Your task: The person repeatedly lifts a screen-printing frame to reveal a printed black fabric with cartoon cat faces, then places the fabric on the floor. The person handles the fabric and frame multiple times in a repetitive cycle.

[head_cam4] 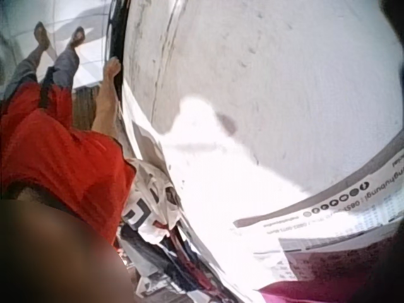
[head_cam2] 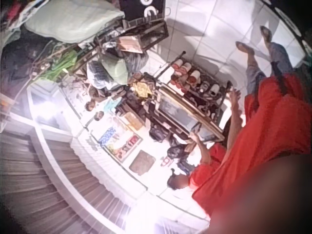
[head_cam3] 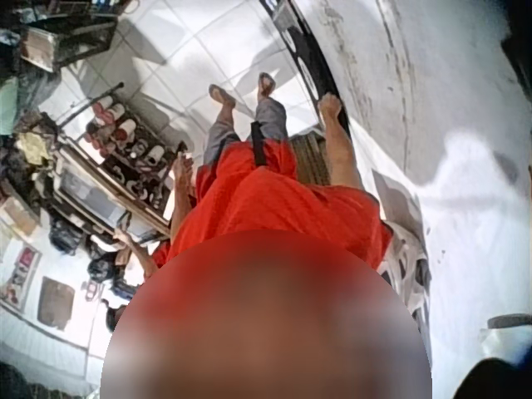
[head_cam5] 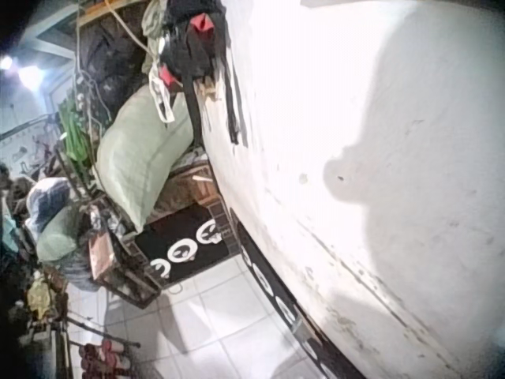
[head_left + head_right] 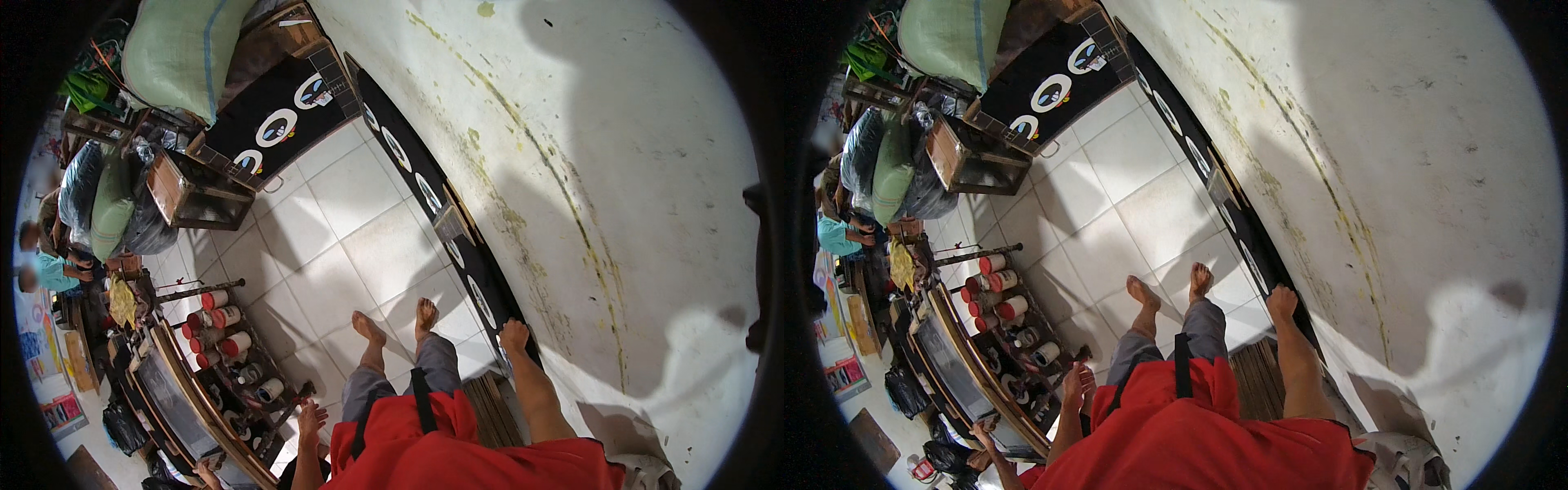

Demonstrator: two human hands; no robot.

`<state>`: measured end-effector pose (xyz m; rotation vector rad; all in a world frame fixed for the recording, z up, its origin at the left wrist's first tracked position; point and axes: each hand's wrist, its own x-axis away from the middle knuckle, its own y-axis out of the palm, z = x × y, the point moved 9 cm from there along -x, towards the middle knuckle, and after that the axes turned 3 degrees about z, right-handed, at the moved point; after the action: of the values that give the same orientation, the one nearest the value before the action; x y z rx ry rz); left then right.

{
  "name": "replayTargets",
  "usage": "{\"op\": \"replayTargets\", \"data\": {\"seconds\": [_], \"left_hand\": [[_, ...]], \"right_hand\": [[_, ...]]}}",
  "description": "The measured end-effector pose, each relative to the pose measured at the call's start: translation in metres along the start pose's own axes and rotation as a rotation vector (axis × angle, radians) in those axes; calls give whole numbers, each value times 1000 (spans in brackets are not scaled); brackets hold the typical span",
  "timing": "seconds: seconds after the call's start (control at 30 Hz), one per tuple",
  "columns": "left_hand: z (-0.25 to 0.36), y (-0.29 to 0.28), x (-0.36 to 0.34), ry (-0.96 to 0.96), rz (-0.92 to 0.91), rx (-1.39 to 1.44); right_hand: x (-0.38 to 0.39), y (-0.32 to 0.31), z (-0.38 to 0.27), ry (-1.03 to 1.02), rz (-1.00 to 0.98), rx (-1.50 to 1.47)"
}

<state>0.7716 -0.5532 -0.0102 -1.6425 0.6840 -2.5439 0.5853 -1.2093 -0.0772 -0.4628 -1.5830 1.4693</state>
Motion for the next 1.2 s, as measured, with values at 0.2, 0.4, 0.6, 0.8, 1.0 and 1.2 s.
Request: {"op": "replayTargets", "data": {"seconds": [0.2, 0.4, 0.6, 0.8, 1.0, 1.2], "left_hand": [[9, 4, -8, 61, -23, 42], [34, 10, 2, 133, -23, 5], [21, 6, 0, 104, -11, -11], [0, 4, 3, 51, -60, 51], [-31, 17, -4, 93, -26, 277], [-92, 33, -47, -8, 15, 481]], "right_hand": [[-6, 4, 5, 5, -15, -38], [-8, 1, 9, 50, -27, -59], [-6, -14, 3, 42, -35, 1], [1, -87, -18, 35, 46, -11], [-13, -153, -116, -180, 146, -292], [-21, -162, -274, -618, -5, -234]]}}
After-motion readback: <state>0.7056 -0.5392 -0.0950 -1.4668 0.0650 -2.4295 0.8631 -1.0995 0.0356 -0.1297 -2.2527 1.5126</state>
